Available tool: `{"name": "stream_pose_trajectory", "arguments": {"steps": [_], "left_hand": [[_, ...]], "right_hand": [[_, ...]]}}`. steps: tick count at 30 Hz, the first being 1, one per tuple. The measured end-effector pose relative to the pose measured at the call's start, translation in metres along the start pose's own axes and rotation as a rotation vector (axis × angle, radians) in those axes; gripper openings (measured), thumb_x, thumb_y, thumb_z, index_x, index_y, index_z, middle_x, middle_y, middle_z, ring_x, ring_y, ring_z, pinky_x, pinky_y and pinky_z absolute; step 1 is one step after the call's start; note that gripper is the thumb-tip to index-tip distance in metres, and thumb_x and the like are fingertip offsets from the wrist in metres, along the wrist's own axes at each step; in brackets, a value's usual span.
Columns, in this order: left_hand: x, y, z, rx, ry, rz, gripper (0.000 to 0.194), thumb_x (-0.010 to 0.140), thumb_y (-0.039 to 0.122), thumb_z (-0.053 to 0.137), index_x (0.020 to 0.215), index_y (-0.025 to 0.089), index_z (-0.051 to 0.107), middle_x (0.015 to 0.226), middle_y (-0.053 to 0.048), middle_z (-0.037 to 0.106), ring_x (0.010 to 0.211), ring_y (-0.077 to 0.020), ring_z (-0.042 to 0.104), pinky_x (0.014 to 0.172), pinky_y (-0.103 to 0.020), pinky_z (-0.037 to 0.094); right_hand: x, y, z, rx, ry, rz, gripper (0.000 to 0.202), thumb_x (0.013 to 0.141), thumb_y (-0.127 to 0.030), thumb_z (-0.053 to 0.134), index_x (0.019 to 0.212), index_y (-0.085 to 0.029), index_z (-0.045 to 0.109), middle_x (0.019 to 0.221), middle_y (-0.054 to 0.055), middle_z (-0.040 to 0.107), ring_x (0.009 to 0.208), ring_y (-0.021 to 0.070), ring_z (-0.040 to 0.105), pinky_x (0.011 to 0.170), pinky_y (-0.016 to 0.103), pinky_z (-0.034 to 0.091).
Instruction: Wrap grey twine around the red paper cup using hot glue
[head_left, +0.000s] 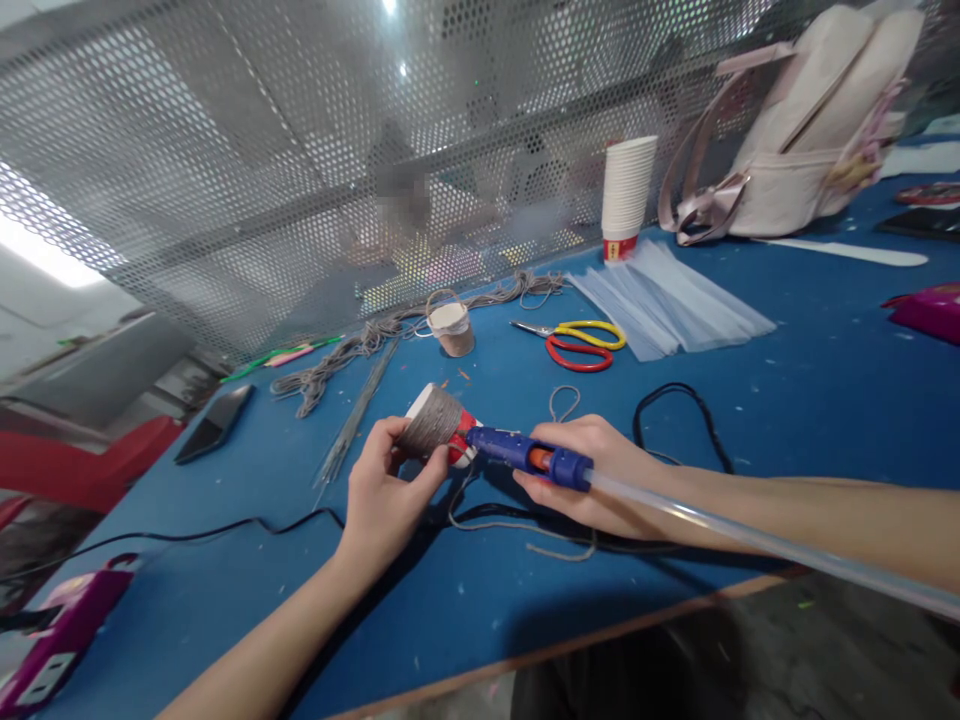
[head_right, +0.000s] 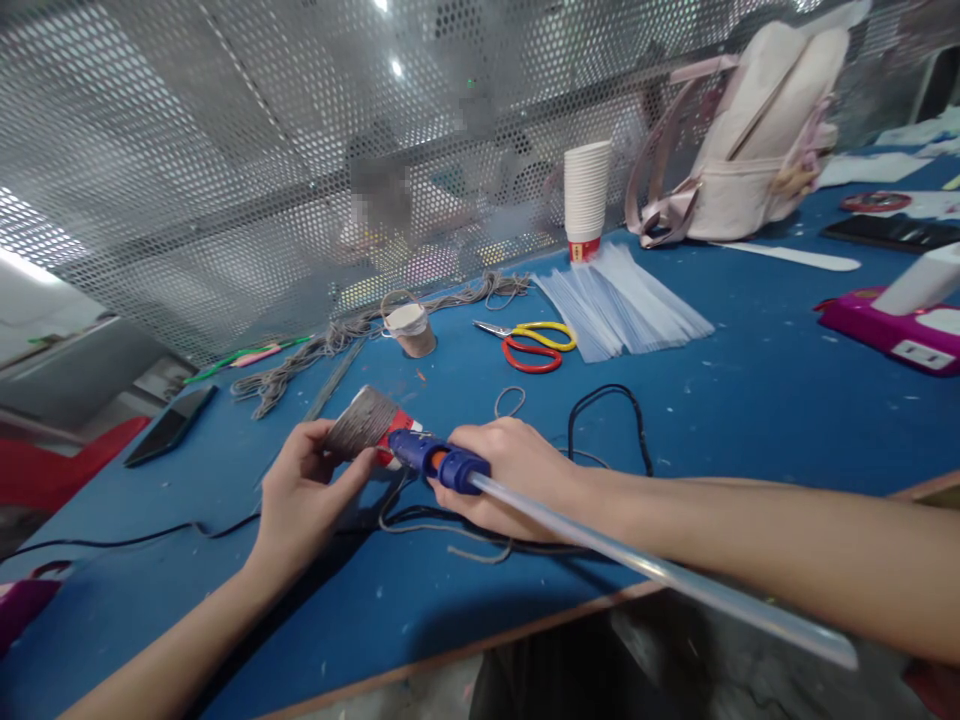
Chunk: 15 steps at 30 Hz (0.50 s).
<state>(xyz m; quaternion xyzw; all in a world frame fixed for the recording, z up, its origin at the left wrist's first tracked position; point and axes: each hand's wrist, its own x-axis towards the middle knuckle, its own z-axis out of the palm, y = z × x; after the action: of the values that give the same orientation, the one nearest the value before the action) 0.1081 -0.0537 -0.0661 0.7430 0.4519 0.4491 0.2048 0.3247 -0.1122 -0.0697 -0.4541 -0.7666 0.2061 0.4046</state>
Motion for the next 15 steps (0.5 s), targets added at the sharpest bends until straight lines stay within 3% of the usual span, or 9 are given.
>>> {"name": "stream_pose_trajectory", "arguments": {"steps": [4, 10, 15], "left_hand": [[0.0001, -0.0003, -0.0010, -0.014, 0.016, 0.010, 0.018, 0.070, 0.027, 0.066, 0.082, 0.020, 0.055, 0.072, 0.003, 0.058, 0.063, -0.0114, 0.057, 0.063, -0.024, 0.050], [-0.0001, -0.0006, -0.0029, -0.002, 0.027, 0.023, 0.019, 0.068, 0.026, 0.067, 0.082, 0.020, 0.056, 0.073, 0.003, 0.057, 0.064, -0.0107, 0.057, 0.062, -0.022, 0.048], [0.0003, 0.0016, -0.0016, -0.031, 0.015, 0.039, 0.017, 0.068, 0.025, 0.067, 0.080, 0.019, 0.055, 0.071, 0.003, 0.056, 0.062, -0.0103, 0.055, 0.060, -0.022, 0.048]], "right_hand": [[0.0001, -0.0010, -0.0003, -0.010, -0.012, -0.034, 0.023, 0.078, -0.027, 0.059, 0.063, -0.018, 0.045, 0.055, -0.004, 0.044, 0.050, 0.0073, 0.032, 0.051, 0.021, 0.027], [0.0028, -0.0050, -0.0038, 0.041, -0.050, 0.123, 0.024, 0.079, -0.027, 0.057, 0.061, -0.019, 0.044, 0.055, -0.004, 0.044, 0.048, 0.0073, 0.035, 0.051, 0.021, 0.030], [0.0001, -0.0035, -0.0036, 0.013, -0.032, -0.007, 0.023, 0.079, -0.027, 0.059, 0.063, -0.018, 0.045, 0.056, -0.004, 0.045, 0.050, 0.0075, 0.034, 0.052, 0.021, 0.029]]}}
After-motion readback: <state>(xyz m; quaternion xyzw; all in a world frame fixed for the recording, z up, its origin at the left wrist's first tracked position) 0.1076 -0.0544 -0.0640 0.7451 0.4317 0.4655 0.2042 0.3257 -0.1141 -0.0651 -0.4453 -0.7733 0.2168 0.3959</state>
